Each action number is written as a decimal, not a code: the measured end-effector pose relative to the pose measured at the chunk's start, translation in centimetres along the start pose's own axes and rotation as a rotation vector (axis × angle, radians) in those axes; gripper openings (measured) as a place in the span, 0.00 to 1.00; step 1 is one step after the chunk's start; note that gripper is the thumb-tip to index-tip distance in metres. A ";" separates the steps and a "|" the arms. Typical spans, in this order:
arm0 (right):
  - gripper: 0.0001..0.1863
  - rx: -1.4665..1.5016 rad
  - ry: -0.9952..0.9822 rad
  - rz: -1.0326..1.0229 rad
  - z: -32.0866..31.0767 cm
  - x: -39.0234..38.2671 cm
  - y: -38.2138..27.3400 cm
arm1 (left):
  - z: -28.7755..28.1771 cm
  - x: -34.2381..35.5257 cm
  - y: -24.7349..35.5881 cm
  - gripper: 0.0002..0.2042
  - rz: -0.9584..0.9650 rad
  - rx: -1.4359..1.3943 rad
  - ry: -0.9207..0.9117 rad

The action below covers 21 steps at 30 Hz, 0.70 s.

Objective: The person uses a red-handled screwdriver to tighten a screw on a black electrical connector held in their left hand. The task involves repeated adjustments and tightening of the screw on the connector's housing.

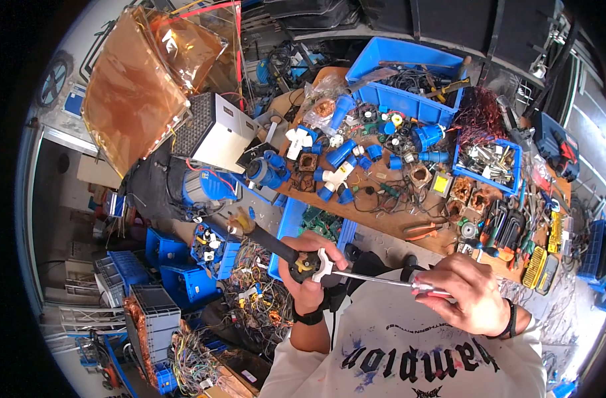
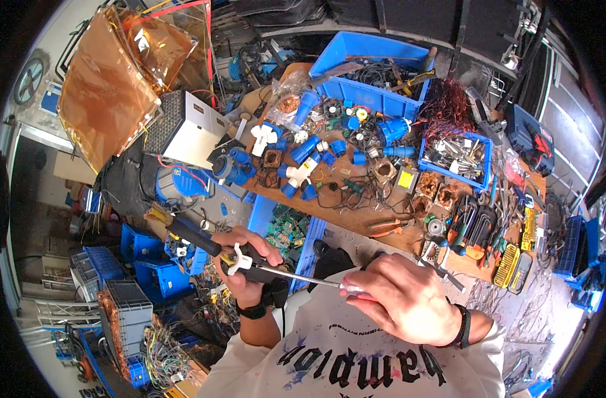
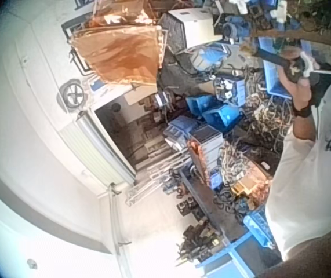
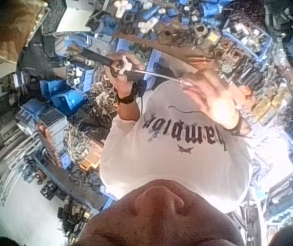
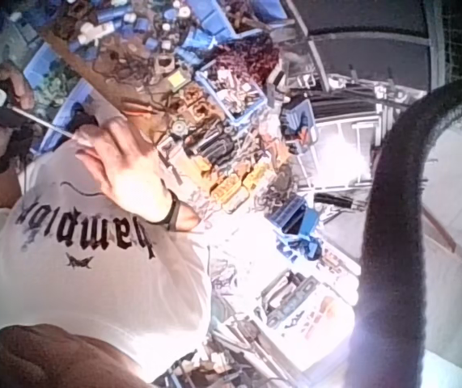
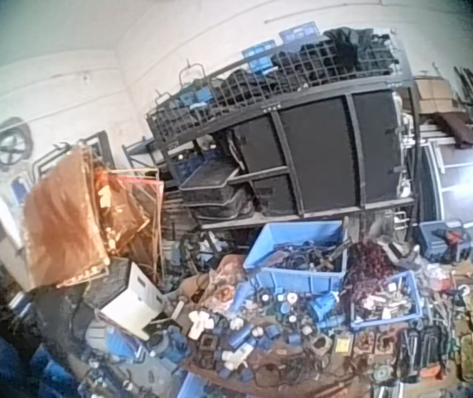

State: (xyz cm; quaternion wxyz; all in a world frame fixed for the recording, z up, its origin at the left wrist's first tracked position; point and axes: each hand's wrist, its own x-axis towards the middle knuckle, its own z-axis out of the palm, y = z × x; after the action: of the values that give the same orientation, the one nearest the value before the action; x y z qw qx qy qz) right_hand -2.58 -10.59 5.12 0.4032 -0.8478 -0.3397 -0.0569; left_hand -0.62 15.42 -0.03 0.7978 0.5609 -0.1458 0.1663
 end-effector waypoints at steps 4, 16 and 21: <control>0.20 0.028 0.039 0.039 0.0 -0.3 -0.4 | -0.1 -0.1 0.1 0.28 0.000 0.008 -0.006; 0.17 -0.022 0.088 -0.048 0.3 -0.3 -0.4 | 0.0 -0.4 0.2 0.28 -0.010 -0.010 -0.018; 0.18 0.014 0.040 0.044 0.2 -0.7 -0.8 | -0.1 -0.4 0.1 0.27 -0.004 -0.022 -0.035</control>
State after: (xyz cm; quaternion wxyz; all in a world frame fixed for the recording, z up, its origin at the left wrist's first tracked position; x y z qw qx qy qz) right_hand -3.63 -10.47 5.18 0.4172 -0.8508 -0.3134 -0.0626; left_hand -1.08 15.48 -0.13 0.8016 0.5551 -0.1607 0.1532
